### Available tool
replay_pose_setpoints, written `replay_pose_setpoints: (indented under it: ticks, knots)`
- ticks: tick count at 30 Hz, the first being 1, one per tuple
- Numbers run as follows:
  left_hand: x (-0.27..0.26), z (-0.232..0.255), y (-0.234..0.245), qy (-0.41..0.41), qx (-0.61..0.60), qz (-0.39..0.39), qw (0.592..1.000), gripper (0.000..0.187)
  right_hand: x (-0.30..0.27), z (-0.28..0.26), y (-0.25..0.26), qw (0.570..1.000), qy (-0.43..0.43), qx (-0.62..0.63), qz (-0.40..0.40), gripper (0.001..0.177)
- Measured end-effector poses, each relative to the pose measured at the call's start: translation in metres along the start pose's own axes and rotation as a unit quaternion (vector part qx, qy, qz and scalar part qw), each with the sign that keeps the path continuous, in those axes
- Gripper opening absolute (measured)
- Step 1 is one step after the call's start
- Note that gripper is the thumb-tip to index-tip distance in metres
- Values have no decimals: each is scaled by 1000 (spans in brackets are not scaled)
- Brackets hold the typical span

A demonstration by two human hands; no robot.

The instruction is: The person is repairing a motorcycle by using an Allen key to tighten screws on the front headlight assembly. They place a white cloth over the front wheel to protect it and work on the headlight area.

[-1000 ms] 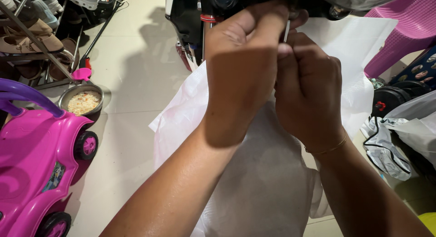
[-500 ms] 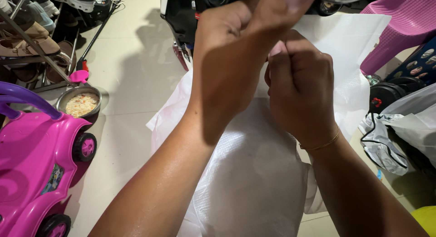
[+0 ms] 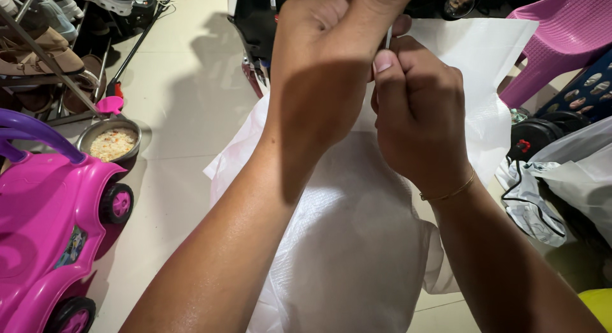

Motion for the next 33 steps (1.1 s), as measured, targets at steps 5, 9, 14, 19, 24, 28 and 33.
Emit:
replay_pose_setpoints:
  ticks: [5,9,14,19,24,28,33]
  knots:
    - [-2,5,3,6,24,0,1000,58,0,-3,-2,1000,25,0,-10,39]
    - [-5,10,5,-8,70,14,997,64,0,-6,-2,1000,9,26,-15,36]
    - [-7,9,5,-6,88,34,996,67,0,-4,2,998,-35,38,-26,36]
    - [-7,9,4,0,72,35,997,62,3,-4,3,998,-20,47,-48,37]
    - [-6,10,5,-18,116,44,992,52,0,2,-1,999,-20,20,-26,29]
    - [-4,8,6,14,110,47,993,57,-1,0,-3,999,31,-38,-7,26]
    - [-4,7,5,23,109,39,993,63,0,-5,-5,995,86,-57,9,22]
Point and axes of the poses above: each hand's wrist, its own x-axis towards the middle knuckle, its own y-axis out of the back of the hand, z = x × y, the point moved 5 cm from there along x, towards the middle knuckle, and after that the axes turned 3 degrees about y, right-handed, at the moved point
